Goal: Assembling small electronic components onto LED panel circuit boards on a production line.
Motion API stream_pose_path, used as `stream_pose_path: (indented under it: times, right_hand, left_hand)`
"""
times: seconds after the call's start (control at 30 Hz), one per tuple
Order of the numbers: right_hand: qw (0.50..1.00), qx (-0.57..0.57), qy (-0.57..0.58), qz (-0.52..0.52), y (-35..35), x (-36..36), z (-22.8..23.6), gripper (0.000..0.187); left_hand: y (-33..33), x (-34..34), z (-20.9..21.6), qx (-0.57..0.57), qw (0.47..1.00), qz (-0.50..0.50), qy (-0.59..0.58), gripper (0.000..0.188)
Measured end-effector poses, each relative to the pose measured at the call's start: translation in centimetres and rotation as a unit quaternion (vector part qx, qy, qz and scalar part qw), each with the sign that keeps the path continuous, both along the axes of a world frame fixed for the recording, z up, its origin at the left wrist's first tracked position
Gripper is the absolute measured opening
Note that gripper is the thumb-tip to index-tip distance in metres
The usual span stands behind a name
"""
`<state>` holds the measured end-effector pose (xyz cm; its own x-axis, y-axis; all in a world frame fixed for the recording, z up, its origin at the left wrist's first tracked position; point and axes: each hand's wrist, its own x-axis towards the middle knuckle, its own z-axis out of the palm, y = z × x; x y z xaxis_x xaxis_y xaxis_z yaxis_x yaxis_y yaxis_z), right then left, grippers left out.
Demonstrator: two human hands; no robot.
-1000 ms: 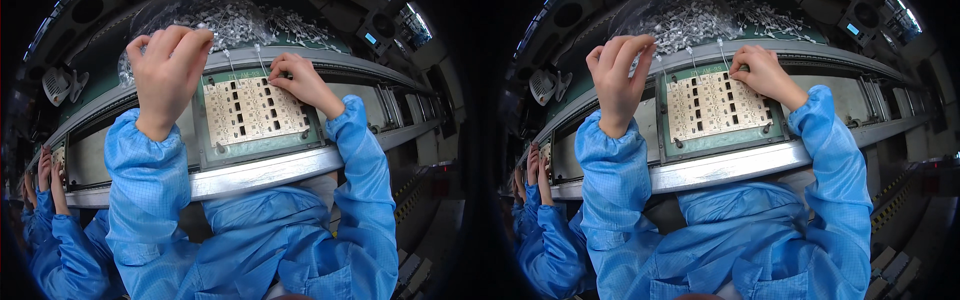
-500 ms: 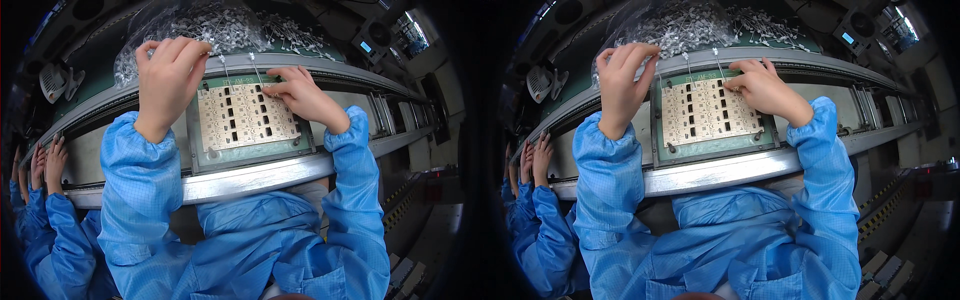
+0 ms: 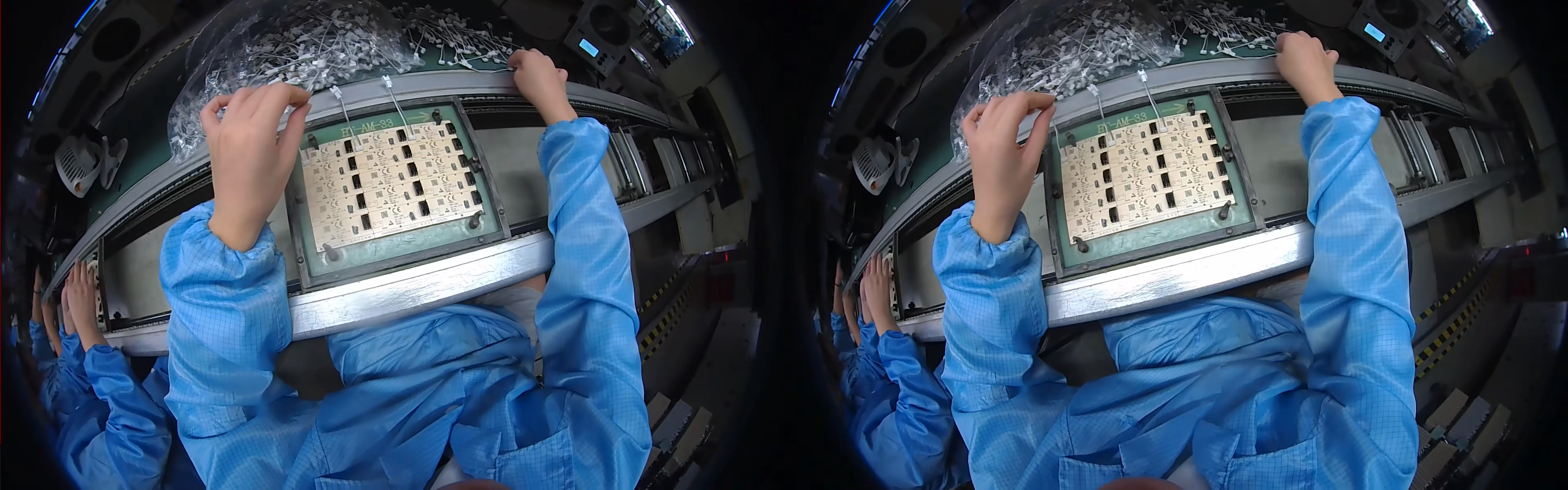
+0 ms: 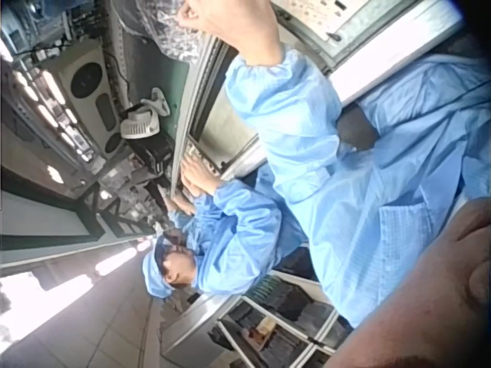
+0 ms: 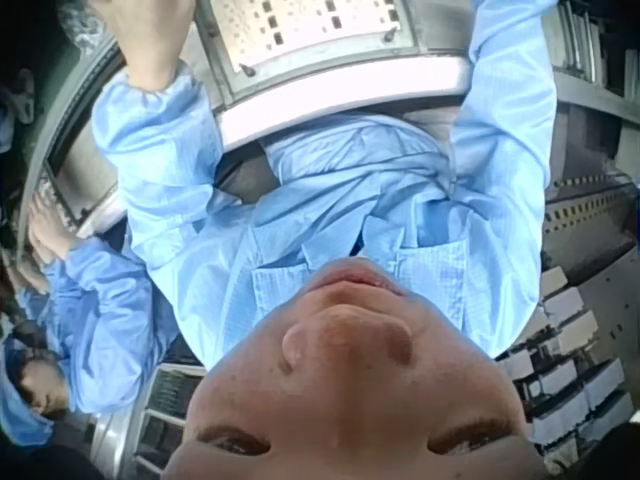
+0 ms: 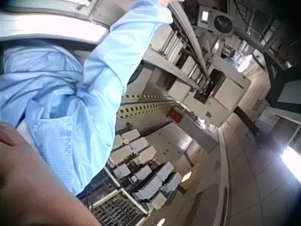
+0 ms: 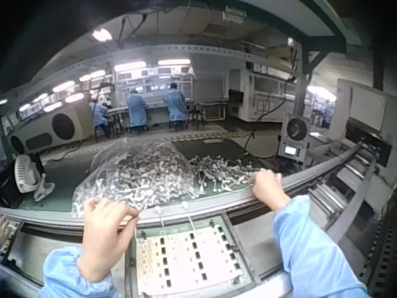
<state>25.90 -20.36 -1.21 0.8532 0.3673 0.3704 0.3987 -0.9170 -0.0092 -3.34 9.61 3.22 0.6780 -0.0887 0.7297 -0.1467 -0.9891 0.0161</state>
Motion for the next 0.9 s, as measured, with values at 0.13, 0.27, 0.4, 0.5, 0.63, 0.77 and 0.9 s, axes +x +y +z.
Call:
stream_pose_path:
  times: [0.13,0.27,0.4,0.5,0.63,0.77,0.9]
  right_hand:
    - [0.998,0.05,0.017,0.016,-1.5,0.9,-0.6,0.021]
    - [0.999,0.041,0.0,0.025,-1.4,1.7,-1.3,0.022]
    - [0.997,0.038,-0.027,0.054,-2.1,2.1,-1.0,0.021]
    - [0.994,0.084,-0.031,0.066,-2.0,3.1,-1.4,0.022]
    - [0.946,0.263,-0.015,0.187,-3.4,4.6,-0.2,0.023]
    - [0.876,0.423,0.033,0.231,0.1,-0.7,2.7,0.011]
    - [0.909,0.357,-0.023,0.213,0.9,-2.4,3.6,0.012]
  left_hand:
    - [-0.1,0.1,-0.4,-0.009,0.999,0.017,0.025,0.01]
    - [-0.2,0.4,-0.8,-0.03,0.997,0.01,0.066,0.009]
    - [-0.6,-1.0,0.7,0.001,1.0,0.0,0.007,0.007]
    - [-1.6,-2.7,0.2,-0.033,0.998,0.034,0.042,0.007]
    - [-2.0,-3.0,-1.8,-0.006,0.991,0.064,0.116,0.006]
    - [-1.2,-3.1,-2.4,-0.022,0.982,0.085,0.17,0.006]
    - [-1.4,-3.1,-1.3,-0.03,0.983,0.071,0.167,0.004]
